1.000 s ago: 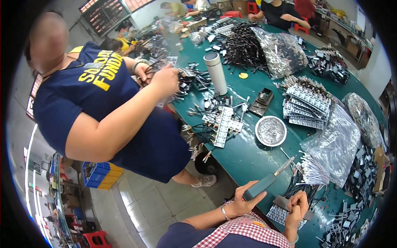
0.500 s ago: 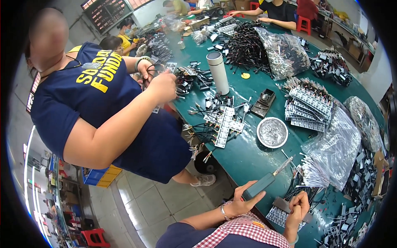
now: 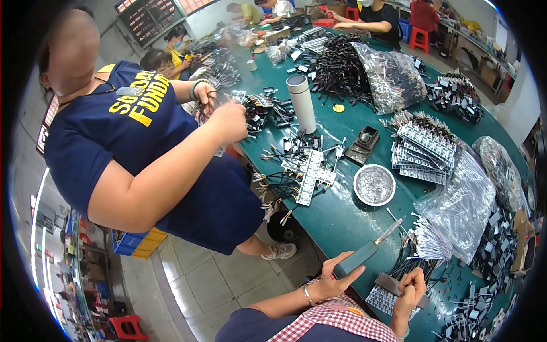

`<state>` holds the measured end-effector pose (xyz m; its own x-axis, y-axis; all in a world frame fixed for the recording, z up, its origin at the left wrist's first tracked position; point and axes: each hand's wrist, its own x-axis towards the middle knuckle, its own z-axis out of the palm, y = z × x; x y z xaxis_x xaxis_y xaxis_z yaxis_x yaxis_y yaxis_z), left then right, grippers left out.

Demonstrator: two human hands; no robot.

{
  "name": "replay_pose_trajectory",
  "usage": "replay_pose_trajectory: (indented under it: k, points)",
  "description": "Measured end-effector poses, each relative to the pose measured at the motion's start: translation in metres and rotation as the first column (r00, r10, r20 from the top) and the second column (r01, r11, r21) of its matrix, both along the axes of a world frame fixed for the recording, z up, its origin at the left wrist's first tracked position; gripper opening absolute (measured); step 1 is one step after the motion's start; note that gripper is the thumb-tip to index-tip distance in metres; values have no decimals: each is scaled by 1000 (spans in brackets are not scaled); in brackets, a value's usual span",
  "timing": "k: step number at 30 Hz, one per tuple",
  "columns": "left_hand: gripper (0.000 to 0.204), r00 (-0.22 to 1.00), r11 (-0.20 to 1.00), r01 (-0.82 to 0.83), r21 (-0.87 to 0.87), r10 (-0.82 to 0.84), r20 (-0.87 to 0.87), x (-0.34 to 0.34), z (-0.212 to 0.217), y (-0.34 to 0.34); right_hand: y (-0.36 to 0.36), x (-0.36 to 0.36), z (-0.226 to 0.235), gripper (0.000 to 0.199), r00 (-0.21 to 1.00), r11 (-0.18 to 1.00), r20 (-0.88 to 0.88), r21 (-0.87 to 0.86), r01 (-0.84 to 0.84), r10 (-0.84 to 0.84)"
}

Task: The person assembles electronic circuit boards by soldering wires, plastic housings, and connectors onto them with a soldering iron at a factory workbench.

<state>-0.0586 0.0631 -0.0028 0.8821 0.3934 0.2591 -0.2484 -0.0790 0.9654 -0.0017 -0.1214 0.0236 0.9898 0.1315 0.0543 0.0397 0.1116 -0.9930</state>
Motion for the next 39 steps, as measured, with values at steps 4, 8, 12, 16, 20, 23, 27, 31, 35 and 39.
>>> replay_pose_trajectory:
  k: [4, 8, 12, 16, 20, 23, 27, 31, 35, 39]
  points:
    - [33, 1000, 1000, -8, 29, 8, 10, 2, 0, 0, -1, 1, -1, 9, 1000, 998, 7, -64, 23, -22]
    - [33, 1000, 1000, -6, 7, 6, 8, 0, 0, 0, -1, 1, -2, 8, 1000, 999, 4, -35, 4, -4]
    - [34, 999, 1000, 5, -10, -6, -32, -1, 0, 0, 1, 1, -4, 7, 999, 1000, 19, 6, 26, -26]
    - [33, 1000, 999, 10, -33, -10, -25, 0, -3, 0, 1, 2, -6, 7, 997, 995, 1, -74, 72, -72]
    - [33, 999, 999, 1, -41, -2, -34, 0, -3, 0, 0, 3, -7, 6, 1000, 995, -18, -101, 23, -25]
    - [33, 1000, 999, 10, -48, -11, -28, -1, -2, 1, 0, 2, -3, 6, 999, 995, -49, -102, 0, -5]
    - [31, 1000, 999, -3, -43, 2, -22, 0, 2, 2, 1, 2, -3, 6, 999, 990, -45, -136, 21, -27]
    - [30, 1000, 999, -2, -40, 1, -27, -2, 4, 2, -3, 0, -10, 6, 1000, 985, -2, -170, 29, -30]
    - [30, 1000, 1000, -6, -16, 6, 4, -5, 3, 1, -8, -4, -11, 7, 999, 986, 18, -163, 38, -35]
    - [31, 999, 1000, -17, 17, 17, 41, -8, 1, -1, -8, -8, -8, 7, 999, 987, 32, -159, 31, -27]
